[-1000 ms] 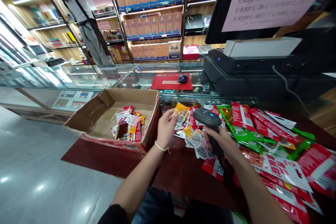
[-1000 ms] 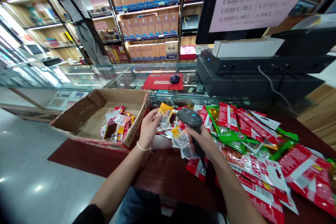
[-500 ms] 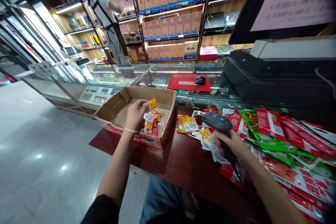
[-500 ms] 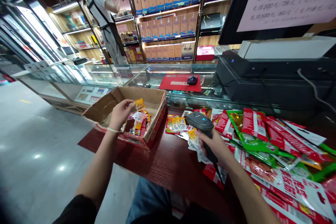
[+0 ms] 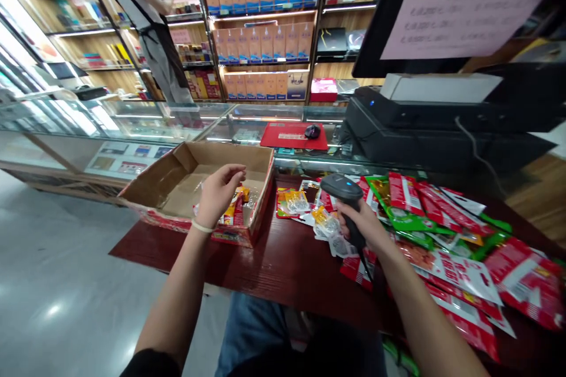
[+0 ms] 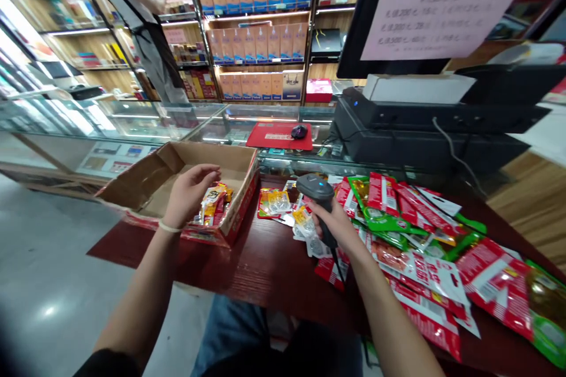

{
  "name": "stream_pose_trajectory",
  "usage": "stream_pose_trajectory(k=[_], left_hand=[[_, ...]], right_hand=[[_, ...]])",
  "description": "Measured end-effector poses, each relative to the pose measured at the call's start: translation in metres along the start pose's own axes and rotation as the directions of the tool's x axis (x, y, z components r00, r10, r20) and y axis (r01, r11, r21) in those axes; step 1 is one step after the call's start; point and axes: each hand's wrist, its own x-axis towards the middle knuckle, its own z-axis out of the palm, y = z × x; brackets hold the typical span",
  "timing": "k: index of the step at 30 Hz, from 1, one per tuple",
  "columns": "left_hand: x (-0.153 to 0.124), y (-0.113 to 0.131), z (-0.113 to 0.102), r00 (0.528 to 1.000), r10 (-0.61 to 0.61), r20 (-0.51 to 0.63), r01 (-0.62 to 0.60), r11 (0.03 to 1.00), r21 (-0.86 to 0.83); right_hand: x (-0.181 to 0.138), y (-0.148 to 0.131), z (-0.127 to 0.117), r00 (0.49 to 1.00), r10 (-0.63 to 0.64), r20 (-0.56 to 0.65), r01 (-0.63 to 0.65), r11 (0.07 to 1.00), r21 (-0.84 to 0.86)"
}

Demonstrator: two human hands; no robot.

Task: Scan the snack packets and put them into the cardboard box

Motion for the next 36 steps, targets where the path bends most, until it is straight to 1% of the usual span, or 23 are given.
stream_pose_trajectory(k=[2, 5, 7, 9, 11, 13, 15, 17, 19, 23, 25, 28, 31, 32, 33, 34, 35, 36], left_hand=[[-0.006, 0.02, 0.014, 0.998, 0.026, 0.059, -0.022, 0.997, -0.07], [-0.018, 0.051, 0.043, 0.985, 0.13, 0.118, -0.127, 0.991, -0.03], [-0.025, 0.065, 0.068, 0.966, 0.189, 0.175, -0.184, 0.982, -0.045], [-0.029, 0.069, 0.099, 0.942, 0.222, 0.251, -0.2, 0.974, -0.109], [-0.03, 0.062, 0.134, 0.92, 0.229, 0.32, -0.186, 0.97, -0.157], [-0.029, 0.046, 0.169, 0.904, 0.219, 0.367, -0.18, 0.974, -0.138], [-0.029, 0.026, 0.198, 0.872, 0.218, 0.438, -0.227, 0.973, -0.031], [-0.031, 0.008, 0.216, 0.832, 0.182, 0.525, -0.281, 0.953, 0.116], [-0.034, -0.005, 0.225, 0.793, 0.13, 0.595, -0.324, 0.917, 0.231], [-0.038, -0.016, 0.224, 0.746, 0.056, 0.664, -0.362, 0.87, 0.334], [-0.038, -0.016, 0.222, 0.74, 0.011, 0.672, -0.339, 0.869, 0.359], [-0.038, -0.016, 0.219, 0.743, -0.047, 0.668, -0.25, 0.906, 0.341], [-0.037, -0.016, 0.214, 0.738, -0.082, 0.67, -0.125, 0.959, 0.255], [-0.036, -0.015, 0.213, 0.736, -0.094, 0.671, -0.06, 0.977, 0.203], [-0.035, -0.015, 0.212, 0.737, -0.115, 0.666, 0.036, 0.991, 0.131], [-0.035, -0.014, 0.211, 0.737, -0.151, 0.659, 0.166, 0.985, 0.039], [-0.033, -0.013, 0.211, 0.732, -0.198, 0.652, 0.317, 0.946, -0.068], [-0.032, -0.013, 0.211, 0.725, -0.25, 0.642, 0.462, 0.868, -0.184]], right_hand=[[0.001, 0.0, -0.006, 1.0, -0.009, -0.01, 0.009, 1.0, 0.003], [0.002, 0.0, -0.017, 0.999, -0.032, -0.02, 0.032, 0.999, 0.002], [0.001, 0.0, -0.025, 0.999, -0.036, -0.037, 0.036, 0.999, 0.0], [0.0, 0.0, -0.033, 0.997, -0.032, -0.073, 0.032, 0.999, -0.003], [-0.001, -0.001, -0.041, 0.993, -0.033, -0.11, 0.033, 0.999, 0.0], [-0.002, -0.003, -0.049, 0.991, -0.029, -0.127, 0.029, 1.0, 0.002], [-0.003, -0.006, -0.055, 0.989, -0.024, -0.148, 0.026, 1.0, 0.006], [-0.003, -0.008, -0.061, 0.984, -0.012, -0.177, 0.015, 1.0, 0.013], [-0.003, -0.01, -0.065, 0.979, -0.009, -0.205, 0.015, 0.999, 0.031], [0.001, -0.007, -0.069, 0.984, -0.026, -0.177, 0.036, 0.998, 0.053], [0.003, -0.005, -0.069, 0.987, -0.023, -0.161, 0.031, 0.998, 0.052], [0.005, -0.003, -0.068, 0.983, -0.024, -0.182, 0.033, 0.998, 0.051], [0.005, -0.002, -0.066, 0.983, -0.02, -0.184, 0.03, 0.998, 0.048], [0.005, -0.002, -0.065, 0.984, -0.017, -0.179, 0.026, 0.999, 0.045], [0.004, -0.002, -0.064, 0.985, -0.012, -0.174, 0.019, 0.999, 0.042], [0.004, -0.002, -0.064, 0.985, -0.007, -0.174, 0.014, 0.999, 0.039], [0.003, -0.002, -0.063, 0.984, -0.006, -0.181, 0.013, 0.999, 0.039], [0.003, -0.002, -0.062, 0.982, -0.008, -0.191, 0.016, 0.999, 0.043]])
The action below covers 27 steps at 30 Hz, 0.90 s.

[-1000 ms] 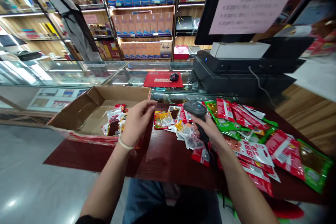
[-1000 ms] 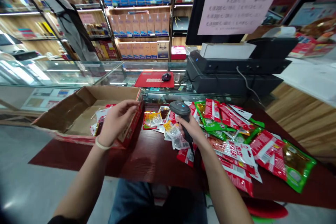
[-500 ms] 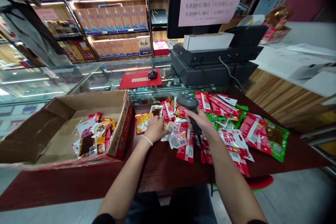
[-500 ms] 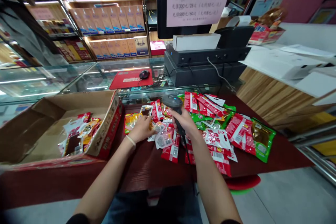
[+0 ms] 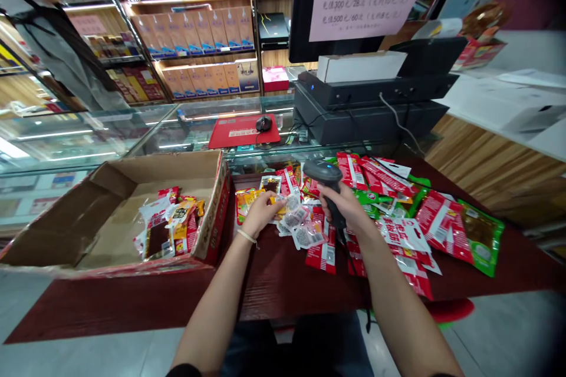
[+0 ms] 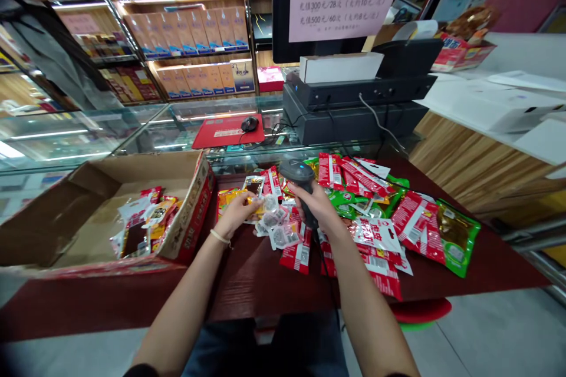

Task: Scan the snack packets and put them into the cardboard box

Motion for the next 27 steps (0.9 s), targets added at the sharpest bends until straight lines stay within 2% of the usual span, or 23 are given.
stream_pose_trajectory(k=[2, 3, 6, 11, 18, 23, 27], left_hand=[[0.003, 0.001, -0.001, 0.996, -0.059, -0.063, 0.034, 0.938, -0.345], [0.004, 0.002, -0.003, 0.993, -0.058, -0.101, 0.005, 0.886, -0.463], [0.008, 0.001, -0.007, 0.975, -0.004, -0.22, -0.137, 0.771, -0.621], [0.012, -0.001, -0.009, 0.95, 0.041, -0.311, -0.241, 0.731, -0.639], [0.017, -0.009, -0.009, 0.929, 0.049, -0.367, -0.286, 0.725, -0.626], [0.015, -0.004, -0.01, 0.912, 0.095, -0.398, -0.328, 0.75, -0.574], [0.015, -0.004, -0.01, 0.921, 0.058, -0.385, -0.298, 0.742, -0.6]], right_hand=[[-0.001, 0.0, 0.002, 1.0, -0.012, -0.009, 0.012, 1.0, 0.013], [-0.002, 0.0, 0.003, 1.0, -0.021, -0.012, 0.021, 1.0, 0.021], [-0.003, 0.001, 0.008, 1.0, -0.022, -0.001, 0.022, 0.999, 0.037], [-0.008, 0.002, 0.018, 0.993, 0.008, 0.12, -0.006, 1.0, -0.01], [-0.017, 0.011, 0.029, 0.97, 0.026, 0.242, -0.008, 0.997, -0.077], [-0.018, 0.014, 0.032, 0.967, 0.056, 0.249, -0.026, 0.992, -0.122], [-0.019, 0.013, 0.032, 0.971, 0.037, 0.238, -0.01, 0.994, -0.113]])
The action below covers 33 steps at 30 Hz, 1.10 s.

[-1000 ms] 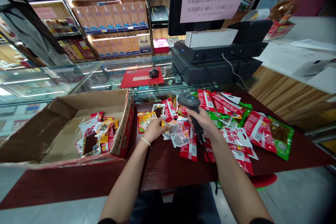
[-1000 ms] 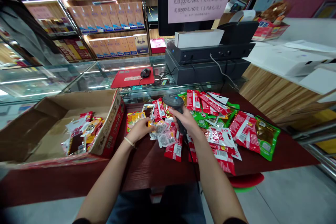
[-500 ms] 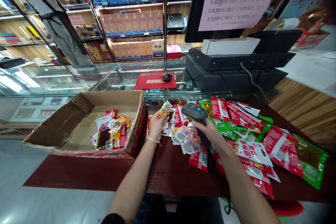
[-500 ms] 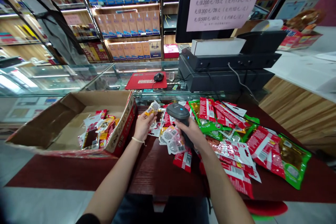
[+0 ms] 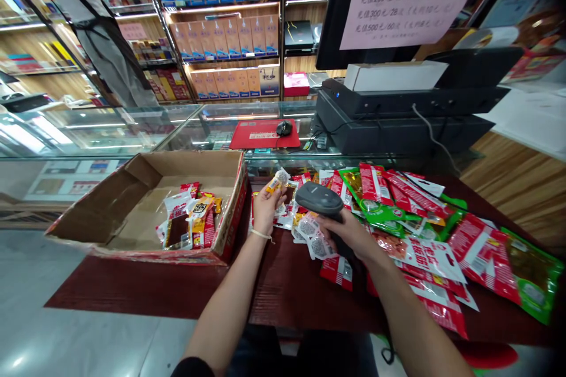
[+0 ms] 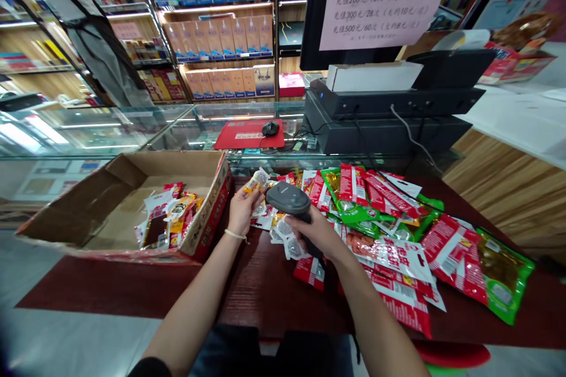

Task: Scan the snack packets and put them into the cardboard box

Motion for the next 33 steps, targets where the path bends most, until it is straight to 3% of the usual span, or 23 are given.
stream_pose_trajectory(k=[5, 9, 13, 17, 21, 25, 29, 33], left_hand=[[0.0, -0.003, 0.0, 1.0, 0.004, 0.007, -0.004, 1.0, -0.021], [-0.008, 0.007, 0.012, 0.998, 0.055, 0.009, -0.056, 0.998, 0.037], [-0.03, 0.043, 0.027, 0.979, 0.191, 0.074, -0.203, 0.948, 0.243], [-0.059, 0.099, 0.021, 0.91, 0.376, 0.178, -0.407, 0.717, 0.566], [-0.07, 0.153, -0.017, 0.855, 0.486, 0.181, -0.439, 0.492, 0.752], [-0.064, 0.185, -0.077, 0.867, 0.49, 0.089, -0.284, 0.34, 0.897], [-0.056, 0.191, -0.128, 0.905, 0.423, 0.039, -0.078, 0.075, 0.994], [-0.054, 0.182, -0.148, 0.91, 0.399, 0.109, -0.11, -0.021, 0.994]], right_hand=[[0.001, -0.001, -0.002, 1.0, -0.009, 0.014, 0.008, 0.998, 0.06], [0.002, -0.003, -0.004, 0.999, -0.039, 0.032, 0.036, 0.996, 0.085], [0.006, -0.003, -0.003, 0.997, -0.063, 0.042, 0.058, 0.992, 0.113], [0.011, -0.002, 0.004, 0.998, -0.063, -0.026, 0.066, 0.985, 0.161], [0.009, -0.014, 0.019, 0.996, -0.091, -0.008, 0.091, 0.985, 0.148], [0.008, -0.036, 0.046, 0.994, -0.102, 0.036, 0.096, 0.985, 0.146], [0.019, -0.054, 0.079, 0.978, -0.177, 0.111, 0.161, 0.977, 0.141], [0.034, -0.064, 0.104, 0.978, -0.177, 0.112, 0.157, 0.973, 0.168]])
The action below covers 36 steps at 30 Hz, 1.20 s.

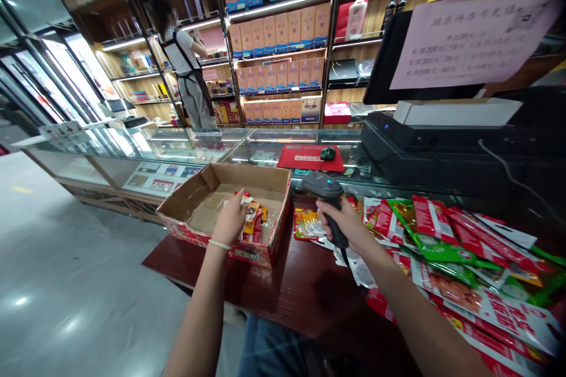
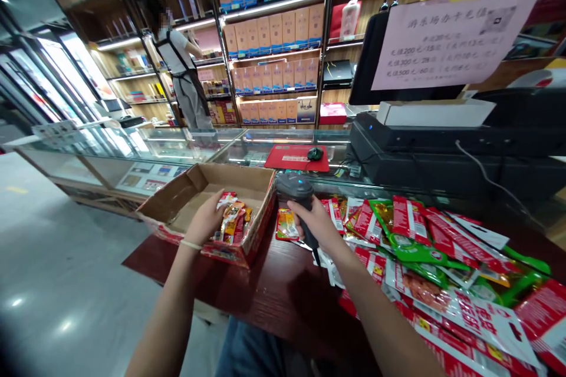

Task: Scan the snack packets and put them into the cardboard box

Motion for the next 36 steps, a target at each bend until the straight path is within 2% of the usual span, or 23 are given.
stream_pose_trajectory(k=[4, 7, 10, 13, 16, 19, 21, 22, 23, 25, 27, 29, 32, 34, 36], left_hand=[[-0.003, 0.002, 0.002, 0.999, 0.043, 0.003, -0.043, 0.999, -0.03], [-0.003, 0.009, -0.002, 0.998, 0.048, -0.04, -0.05, 0.997, -0.057], [-0.002, 0.023, -0.005, 0.99, 0.098, -0.1, -0.107, 0.991, -0.079], [-0.006, 0.054, -0.003, 0.979, 0.159, -0.125, -0.177, 0.974, -0.142], [-0.016, 0.1, 0.006, 0.965, 0.236, -0.11, -0.259, 0.914, -0.311], [-0.026, 0.146, 0.024, 0.959, 0.278, -0.045, -0.25, 0.765, -0.594], [-0.027, 0.167, 0.046, 0.95, 0.312, 0.013, -0.203, 0.649, -0.733], [-0.025, 0.172, 0.06, 0.944, 0.329, 0.037, -0.187, 0.623, -0.76], [-0.021, 0.174, 0.077, 0.938, 0.342, 0.057, -0.185, 0.632, -0.753], [-0.011, 0.169, 0.112, 0.94, 0.332, 0.078, -0.206, 0.734, -0.647], [-0.002, 0.156, 0.145, 0.947, 0.29, 0.135, -0.199, 0.864, -0.462], [0.003, 0.141, 0.17, 0.947, 0.215, 0.24, -0.16, 0.96, -0.23], [0.003, 0.126, 0.189, 0.946, 0.1, 0.309, -0.111, 0.994, 0.018], [0.001, 0.12, 0.192, 0.944, 0.084, 0.32, -0.105, 0.993, 0.049], [0.001, 0.116, 0.191, 0.941, 0.096, 0.323, -0.099, 0.995, -0.009]], right_hand=[[0.009, -0.002, -0.002, 1.0, 0.013, 0.01, -0.012, 0.999, -0.032], [0.009, -0.01, -0.016, 1.0, 0.016, -0.011, -0.017, 0.998, -0.064], [0.006, -0.022, -0.034, 0.999, 0.017, -0.048, -0.02, 0.998, -0.063], [0.002, -0.03, -0.053, 0.994, 0.014, -0.105, -0.021, 0.998, -0.067], [-0.004, -0.03, -0.072, 0.989, 0.008, -0.149, -0.022, 0.996, -0.091], [-0.011, -0.027, -0.087, 0.982, 0.026, -0.185, -0.045, 0.994, -0.101], [-0.014, -0.024, -0.095, 0.979, 0.036, -0.199, -0.055, 0.994, -0.092], [-0.016, -0.022, -0.099, 0.98, 0.032, -0.198, -0.05, 0.995, -0.088], [-0.017, -0.019, -0.103, 0.981, 0.027, -0.194, -0.044, 0.995, -0.086], [-0.017, -0.013, -0.111, 0.984, 0.018, -0.177, -0.035, 0.995, -0.093], [-0.017, -0.006, -0.118, 0.986, 0.014, -0.164, -0.03, 0.995, -0.1], [-0.016, 0.0, -0.123, 0.986, 0.021, -0.167, -0.037, 0.995, -0.093], [-0.018, 0.006, -0.123, 0.981, 0.042, -0.189, -0.053, 0.997, -0.05], [-0.02, 0.008, -0.121, 0.979, 0.053, -0.199, -0.06, 0.998, -0.029], [-0.021, 0.009, -0.117, 0.976, 0.061, -0.209, -0.067, 0.998, -0.021]])
